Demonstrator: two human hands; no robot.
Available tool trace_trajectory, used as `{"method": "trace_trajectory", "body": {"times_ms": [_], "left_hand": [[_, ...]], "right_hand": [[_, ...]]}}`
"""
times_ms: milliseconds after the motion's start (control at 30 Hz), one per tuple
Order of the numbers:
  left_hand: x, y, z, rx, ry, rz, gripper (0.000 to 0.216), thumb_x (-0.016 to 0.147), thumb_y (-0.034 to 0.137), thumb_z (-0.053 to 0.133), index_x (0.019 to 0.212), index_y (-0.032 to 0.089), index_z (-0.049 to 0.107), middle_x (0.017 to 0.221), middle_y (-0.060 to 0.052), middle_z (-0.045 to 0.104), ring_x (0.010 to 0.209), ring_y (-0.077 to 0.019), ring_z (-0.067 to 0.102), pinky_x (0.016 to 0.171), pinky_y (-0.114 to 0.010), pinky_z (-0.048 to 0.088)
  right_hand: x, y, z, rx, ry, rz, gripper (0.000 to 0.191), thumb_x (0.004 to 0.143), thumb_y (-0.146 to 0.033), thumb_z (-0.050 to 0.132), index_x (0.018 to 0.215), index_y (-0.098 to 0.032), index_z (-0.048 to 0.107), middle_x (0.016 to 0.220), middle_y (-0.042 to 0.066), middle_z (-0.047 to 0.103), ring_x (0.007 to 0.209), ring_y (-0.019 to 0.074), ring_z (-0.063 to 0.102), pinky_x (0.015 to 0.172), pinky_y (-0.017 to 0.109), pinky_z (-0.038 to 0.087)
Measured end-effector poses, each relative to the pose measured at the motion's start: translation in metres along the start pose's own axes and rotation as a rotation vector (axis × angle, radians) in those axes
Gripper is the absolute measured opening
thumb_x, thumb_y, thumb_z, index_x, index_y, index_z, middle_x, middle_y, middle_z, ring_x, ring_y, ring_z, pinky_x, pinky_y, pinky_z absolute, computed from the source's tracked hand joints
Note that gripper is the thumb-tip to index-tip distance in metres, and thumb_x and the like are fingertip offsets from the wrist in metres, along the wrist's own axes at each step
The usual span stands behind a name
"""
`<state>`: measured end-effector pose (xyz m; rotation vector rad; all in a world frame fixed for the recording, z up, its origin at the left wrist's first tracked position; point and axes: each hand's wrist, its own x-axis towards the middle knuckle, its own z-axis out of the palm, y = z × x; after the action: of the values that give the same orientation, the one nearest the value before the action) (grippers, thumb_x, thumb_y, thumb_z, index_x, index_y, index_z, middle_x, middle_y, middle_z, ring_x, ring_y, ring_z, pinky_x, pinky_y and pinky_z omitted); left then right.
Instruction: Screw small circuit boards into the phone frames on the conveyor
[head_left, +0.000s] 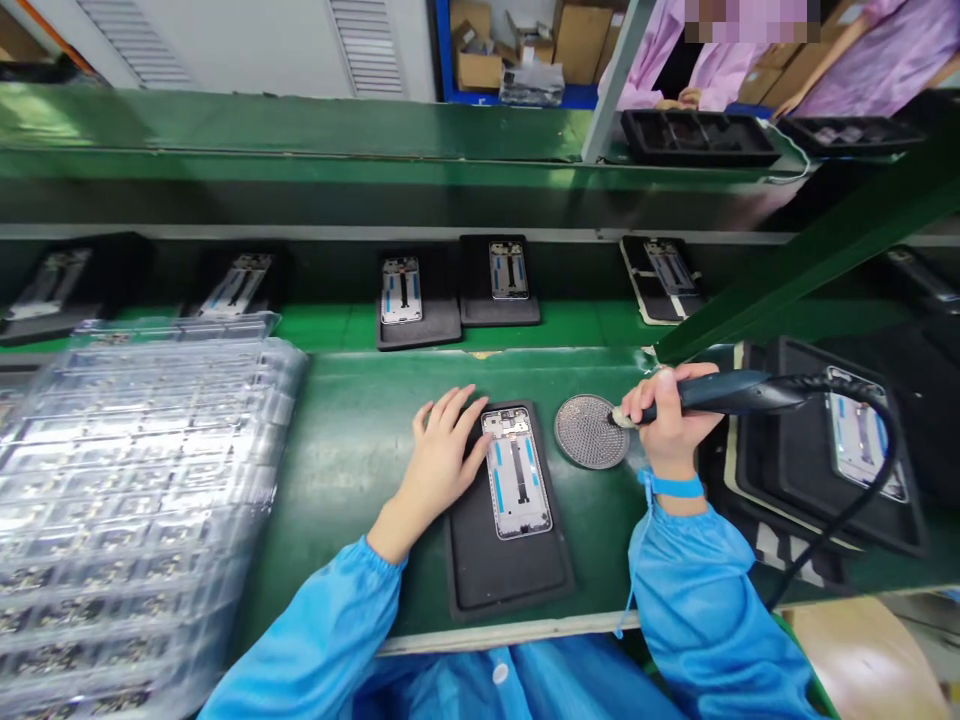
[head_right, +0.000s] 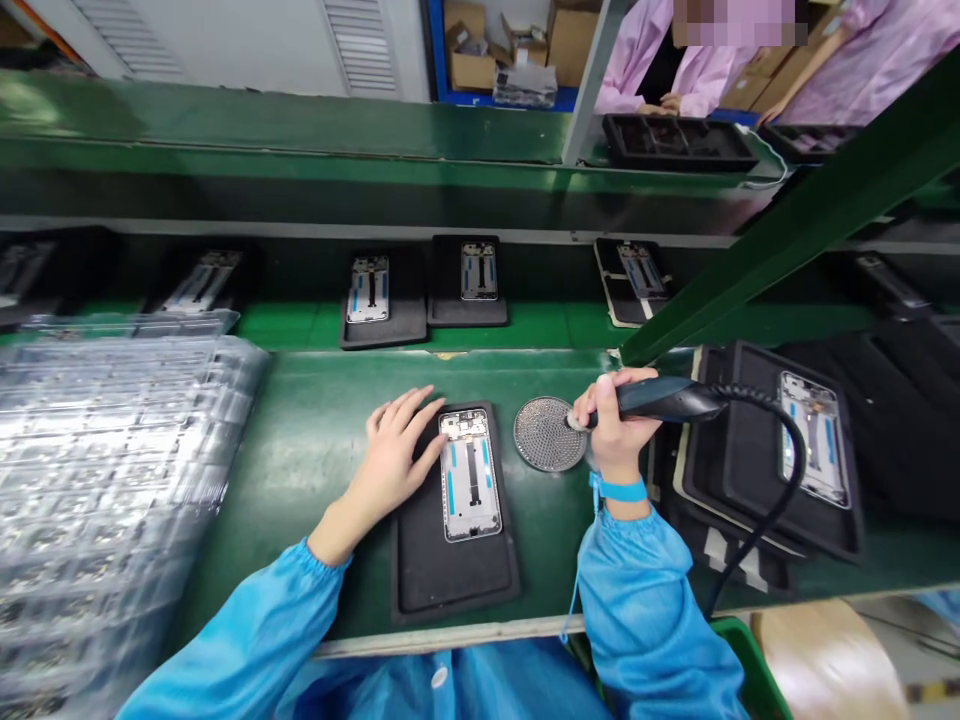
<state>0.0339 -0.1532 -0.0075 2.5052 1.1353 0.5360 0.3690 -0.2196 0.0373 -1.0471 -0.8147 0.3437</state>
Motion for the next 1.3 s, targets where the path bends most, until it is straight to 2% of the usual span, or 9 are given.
{"method": "trace_trajectory", "body": {"times_ms": [133,300,467,567,733,933,1100,1300], "left_hand": [[0.016,-0.009,0.006,-0.066,-0.109,0.011,0.055,0.132,0.041,0.063,0.183,0.023,0.076,0.185,-0.018,0.079,0.178,-0.0409,0.069,0.153,-0.067,0.05],[0.01,-0.011,0.004,-0.086,-0.129,0.008,0.057,0.131,0.04,0.065,0.185,0.025,0.075,0.181,-0.017,0.081,0.177,-0.0404,0.07,0.154,-0.068,0.05],[0.005,-0.006,0.003,-0.16,-0.163,0.042,0.055,0.129,0.043,0.071,0.182,0.026,0.078,0.179,-0.015,0.084,0.175,-0.0396,0.071,0.161,-0.072,0.041],[0.005,0.003,0.005,-0.223,-0.146,-0.019,0.051,0.126,0.042,0.078,0.175,0.029,0.083,0.171,-0.011,0.088,0.173,-0.0383,0.072,0.16,-0.072,0.042],[0.013,0.017,0.005,-0.298,-0.157,-0.148,0.046,0.116,0.034,0.092,0.161,0.028,0.091,0.16,-0.011,0.092,0.169,-0.0392,0.073,0.158,-0.072,0.044],[0.014,0.025,0.004,-0.32,-0.164,-0.153,0.047,0.116,0.033,0.091,0.162,0.029,0.091,0.16,-0.01,0.092,0.168,-0.0395,0.072,0.158,-0.072,0.041],[0.015,0.03,0.006,-0.348,-0.168,-0.141,0.047,0.116,0.034,0.09,0.162,0.029,0.09,0.16,-0.01,0.091,0.168,-0.0392,0.071,0.16,-0.07,0.038],[0.018,0.034,0.007,-0.363,-0.163,-0.146,0.046,0.115,0.036,0.092,0.161,0.029,0.09,0.159,-0.011,0.091,0.168,-0.0395,0.071,0.16,-0.071,0.038]], "right_hand": [[-0.001,0.0,-0.001,-0.002,-0.015,0.001,0.061,0.108,-0.065,0.105,0.107,-0.031,0.054,0.069,-0.015,0.059,0.043,0.0115,0.055,0.046,0.026,0.057],[-0.003,-0.001,-0.001,-0.022,-0.039,-0.005,0.06,0.108,-0.065,0.105,0.107,-0.031,0.055,0.07,-0.014,0.06,0.044,0.0116,0.056,0.048,0.027,0.056],[-0.003,0.0,0.0,-0.062,-0.072,-0.012,0.064,0.106,-0.069,0.106,0.105,-0.031,0.054,0.073,-0.014,0.062,0.045,0.0117,0.057,0.051,0.028,0.057],[-0.001,-0.01,0.005,-0.056,-0.083,-0.016,0.063,0.105,-0.067,0.108,0.105,-0.031,0.057,0.074,-0.013,0.063,0.046,0.0123,0.059,0.051,0.029,0.058],[-0.01,-0.036,0.039,0.07,-0.095,-0.068,0.057,0.109,-0.064,0.104,0.107,-0.033,0.057,0.069,-0.014,0.059,0.041,0.0127,0.05,0.044,0.028,0.051],[-0.04,-0.028,0.095,0.208,-0.33,0.069,0.049,0.117,-0.062,0.097,0.112,-0.034,0.057,0.072,-0.015,0.059,0.042,0.011,0.05,0.047,0.027,0.054],[-0.05,-0.015,0.101,0.226,-0.398,0.103,0.042,0.119,-0.053,0.095,0.114,-0.033,0.059,0.075,-0.014,0.064,0.045,0.0098,0.053,0.05,0.025,0.058],[-0.05,-0.015,0.099,0.184,-0.38,0.119,0.05,0.116,-0.059,0.099,0.111,-0.033,0.057,0.073,-0.014,0.062,0.045,0.0101,0.05,0.05,0.026,0.057]]}}
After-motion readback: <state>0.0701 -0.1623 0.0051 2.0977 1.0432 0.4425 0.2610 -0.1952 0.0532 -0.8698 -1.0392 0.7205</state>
